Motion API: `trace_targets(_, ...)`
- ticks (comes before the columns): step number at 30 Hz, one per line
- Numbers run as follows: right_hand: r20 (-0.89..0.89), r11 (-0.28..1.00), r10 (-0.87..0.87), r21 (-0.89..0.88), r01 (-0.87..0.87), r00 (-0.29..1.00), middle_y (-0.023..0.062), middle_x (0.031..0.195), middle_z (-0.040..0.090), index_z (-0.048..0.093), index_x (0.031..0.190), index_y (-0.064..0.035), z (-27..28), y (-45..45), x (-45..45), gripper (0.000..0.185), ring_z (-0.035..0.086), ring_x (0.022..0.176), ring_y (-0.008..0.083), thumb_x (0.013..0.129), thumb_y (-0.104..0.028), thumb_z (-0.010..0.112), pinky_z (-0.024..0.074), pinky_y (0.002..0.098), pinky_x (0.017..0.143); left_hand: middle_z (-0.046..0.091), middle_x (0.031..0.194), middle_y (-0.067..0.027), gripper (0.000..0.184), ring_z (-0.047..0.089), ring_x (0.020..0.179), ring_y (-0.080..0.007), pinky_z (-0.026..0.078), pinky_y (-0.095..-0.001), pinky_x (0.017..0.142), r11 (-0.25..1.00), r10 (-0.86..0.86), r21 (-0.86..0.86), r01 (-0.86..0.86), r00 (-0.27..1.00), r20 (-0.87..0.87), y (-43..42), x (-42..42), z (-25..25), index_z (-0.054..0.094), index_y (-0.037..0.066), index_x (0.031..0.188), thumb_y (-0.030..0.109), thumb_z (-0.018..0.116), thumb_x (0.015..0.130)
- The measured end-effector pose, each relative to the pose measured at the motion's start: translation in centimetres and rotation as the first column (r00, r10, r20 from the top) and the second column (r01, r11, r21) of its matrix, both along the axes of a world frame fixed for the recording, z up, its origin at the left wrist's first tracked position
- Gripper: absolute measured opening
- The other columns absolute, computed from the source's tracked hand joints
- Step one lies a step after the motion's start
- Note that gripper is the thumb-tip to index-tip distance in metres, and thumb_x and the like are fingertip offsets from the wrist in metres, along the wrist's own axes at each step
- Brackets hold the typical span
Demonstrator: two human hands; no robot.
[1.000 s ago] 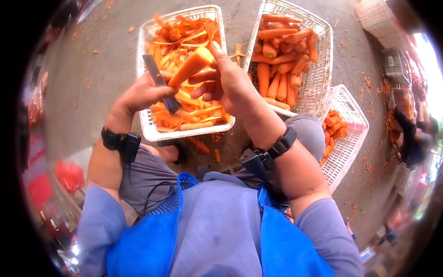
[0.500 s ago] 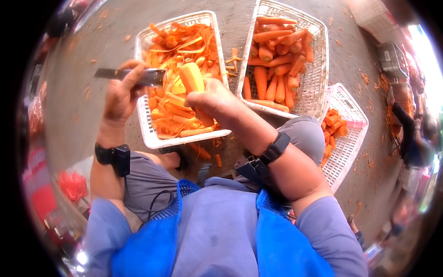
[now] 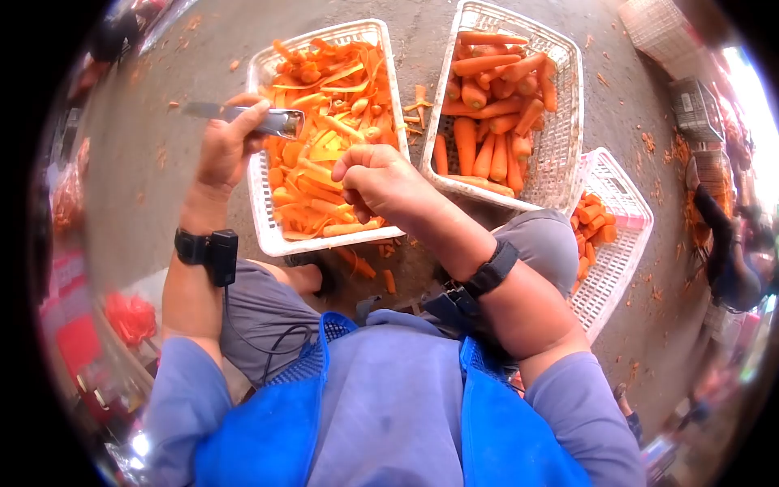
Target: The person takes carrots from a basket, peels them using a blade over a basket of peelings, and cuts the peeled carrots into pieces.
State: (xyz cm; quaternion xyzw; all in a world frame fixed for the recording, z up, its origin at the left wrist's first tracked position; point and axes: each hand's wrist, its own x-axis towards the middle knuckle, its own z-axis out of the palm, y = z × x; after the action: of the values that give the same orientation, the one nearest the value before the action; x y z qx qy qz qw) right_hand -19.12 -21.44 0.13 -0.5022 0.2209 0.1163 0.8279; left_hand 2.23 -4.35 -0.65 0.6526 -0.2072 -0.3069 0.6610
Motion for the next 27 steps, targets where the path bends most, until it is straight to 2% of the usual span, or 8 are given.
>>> trace_targets(2,0.086,0.919,0.072,-0.392,-0.032,0.994,0.0088,0.071,0.061,0.062,0.097,-0.0003,-1.4,-0.2,-0.5,0.014,0.059,0.059,0.0189,0.087,-0.006,0.054,0.0474,0.0314,0.054,0.065,0.077,-0.0003,0.014,0.052,0.057,-0.0019,0.041,-0.0143,0.049,0.999,0.03,-0.021,-0.03,1.0,0.002,0.3,0.1,0.6,0.069,0.007,0.102,0.019,0.071,0.094)
trace_targets(4,0.14,0.596,0.159,-0.803,0.018,0.977,0.02,0.079,0.069,0.066,0.095,0.0003,-1.9,0.0,-0.9,0.018,0.068,0.068,0.0343,0.084,-0.011,0.058,0.0544,0.0419,0.064,0.065,0.075,-0.0015,0.019,0.054,0.057,-0.0048,0.044,-0.018,0.05,0.991,0.129,-0.015,-0.129,0.992,-0.009,1.3,1.2,1.3,0.069,0.007,0.096,0.024,0.063,0.099)
trace_targets(5,0.131,0.562,0.148,-0.827,0.026,0.98,0.0252,0.088,0.069,0.067,0.092,0.0004,-1.7,0.2,-1.3,0.019,0.068,0.083,0.0406,0.081,-0.014,0.061,0.0545,0.0472,0.077,0.065,0.075,-0.0022,0.022,0.054,0.057,-0.0055,0.045,-0.0194,0.05,0.982,0.189,-0.009,-0.189,0.981,-0.035,2.0,1.9,1.6,0.069,0.007,0.096,0.026,0.06,0.1)
trace_targets(8,0.013,0.479,0.209,-0.873,-0.091,0.978,0.0236,0.086,0.069,0.066,0.093,-0.0007,1.0,1.2,-2.7,0.019,0.067,0.085,0.0398,0.081,-0.015,0.063,0.0538,0.0482,0.077,0.067,0.08,-0.0056,0.029,0.061,0.065,-0.0118,0.052,-0.0257,0.057,0.972,0.231,0.061,-0.227,0.971,-0.066,4.2,4.5,0.8,0.068,0.004,0.097,0.027,0.051,0.104)
trace_targets(12,0.126,0.243,0.22,-0.968,0.071,0.967,0.0206,0.097,0.065,0.063,0.104,-0.0009,2.1,1.2,-4.2,0.029,0.065,0.093,0.0396,0.082,-0.018,0.068,0.0515,0.0461,0.082,0.067,0.082,-0.0064,0.021,0.064,0.072,-0.0162,0.055,-0.0312,0.067,0.948,0.095,0.3,-0.103,0.995,0.042,3.0,4.6,-0.8,0.067,0.002,0.103,0.017,0.053,0.101)
trace_targets(14,0.11,0.291,0.217,-0.956,0.043,0.97,0.0211,0.102,0.064,0.063,0.106,-0.0018,2.5,0.8,-4.3,0.029,0.063,0.097,0.0399,0.082,-0.018,0.069,0.0507,0.0462,0.084,0.07,0.087,-0.0091,0.026,0.068,0.077,-0.0186,0.058,-0.0338,0.071,0.869,0.021,0.492,-0.049,0.998,0.061,0.7,6.8,-4.1,0.068,0.0,0.106,0.022,0.054,0.102)
trace_targets(19,0.138,0.355,0.261,-0.934,0.038,0.956,0.0239,0.09,0.064,0.061,0.095,0.0012,1.3,-0.8,-4.7,0.025,0.063,0.087,0.0436,0.081,-0.02,0.067,0.0512,0.0505,0.077,0.073,0.107,-0.0148,0.037,0.07,0.1,-0.0298,0.055,-0.0401,0.088,0.596,-0.415,0.774,-0.211,0.744,0.523,-5.6,10.6,-12.4,0.069,0.011,0.121,0.024,0.067,0.087)
trace_targets(27,0.06,0.346,0.3,-0.937,-0.05,0.952,0.0223,0.084,0.065,0.059,0.09,-0.0005,0.8,-2.3,-5.3,0.024,0.065,0.08,0.0428,0.081,-0.021,0.068,0.0526,0.051,0.07,0.069,0.122,-0.0121,0.031,0.064,0.118,-0.0308,0.051,-0.0432,0.098,0.216,-0.552,0.932,-0.291,0.751,0.362,-9.2,11.1,-16.2,0.069,0.015,0.115,0.02,0.065,0.085)
